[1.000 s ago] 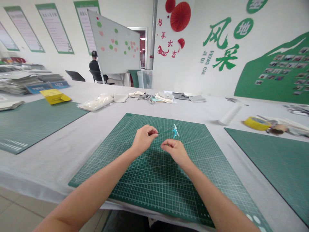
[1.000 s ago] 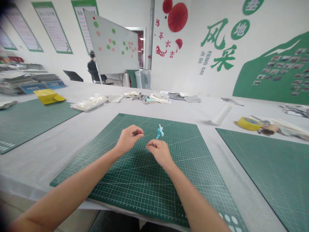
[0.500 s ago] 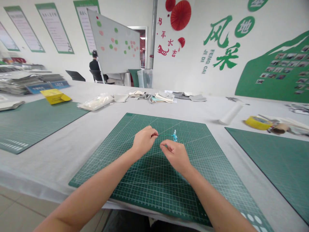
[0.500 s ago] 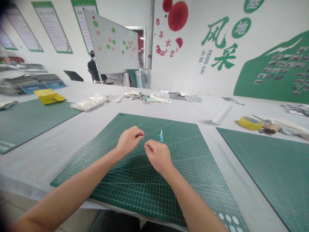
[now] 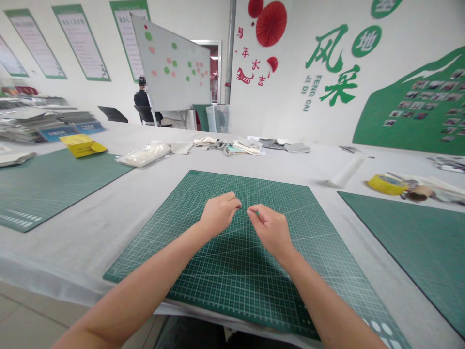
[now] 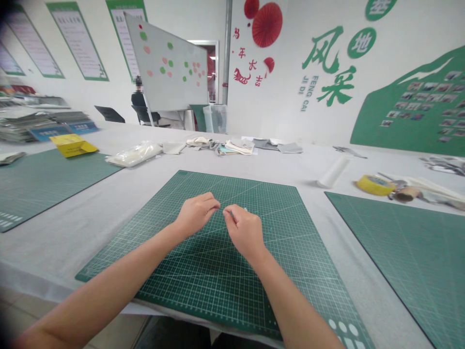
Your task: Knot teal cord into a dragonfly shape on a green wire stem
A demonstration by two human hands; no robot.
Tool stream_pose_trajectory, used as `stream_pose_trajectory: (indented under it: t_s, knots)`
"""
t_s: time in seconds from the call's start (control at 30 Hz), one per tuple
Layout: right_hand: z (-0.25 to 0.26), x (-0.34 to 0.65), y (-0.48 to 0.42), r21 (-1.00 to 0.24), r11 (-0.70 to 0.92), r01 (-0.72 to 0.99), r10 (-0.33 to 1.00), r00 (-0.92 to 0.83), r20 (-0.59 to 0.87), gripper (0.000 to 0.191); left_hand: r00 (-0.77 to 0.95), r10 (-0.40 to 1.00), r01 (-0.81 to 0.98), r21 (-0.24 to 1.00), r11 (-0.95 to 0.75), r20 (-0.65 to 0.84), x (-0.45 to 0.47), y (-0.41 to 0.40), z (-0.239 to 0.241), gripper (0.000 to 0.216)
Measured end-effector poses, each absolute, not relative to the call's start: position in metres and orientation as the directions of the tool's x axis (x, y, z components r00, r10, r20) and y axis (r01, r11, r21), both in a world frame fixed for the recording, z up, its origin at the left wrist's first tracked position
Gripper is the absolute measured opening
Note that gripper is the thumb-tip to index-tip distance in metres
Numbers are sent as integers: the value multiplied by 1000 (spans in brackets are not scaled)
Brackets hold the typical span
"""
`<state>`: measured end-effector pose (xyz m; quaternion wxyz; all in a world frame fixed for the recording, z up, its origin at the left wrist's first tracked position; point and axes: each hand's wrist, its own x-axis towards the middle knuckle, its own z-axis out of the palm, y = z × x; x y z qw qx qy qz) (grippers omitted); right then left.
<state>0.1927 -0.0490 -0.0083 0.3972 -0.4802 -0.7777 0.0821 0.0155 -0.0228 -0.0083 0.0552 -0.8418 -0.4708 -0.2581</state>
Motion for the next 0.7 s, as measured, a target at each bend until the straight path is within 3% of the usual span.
stream_pose_trajectory:
  t_s: [0.23, 0.37, 0.53, 0.7]
  knots:
    - [-7, 204, -39, -562, 472, 679, 823, -111, 557, 21, 603, 646, 723, 23, -691, 467, 17, -23, -6, 21]
    - [-8, 208, -32, -612, 444, 654, 848, -86, 523, 22, 652, 610, 675, 22, -738, 449, 17, -23, -3, 22]
    - [-14, 218, -18, -758, 375, 534, 913, -71, 402, 21, 668, 600, 585, 188, -789, 440, 18, -27, 0, 21]
    - [-21, 224, -5, -985, 54, 162, 987, -161, 28, 27, 649, 633, 481, 418, -771, 422, 19, -30, 4, 16]
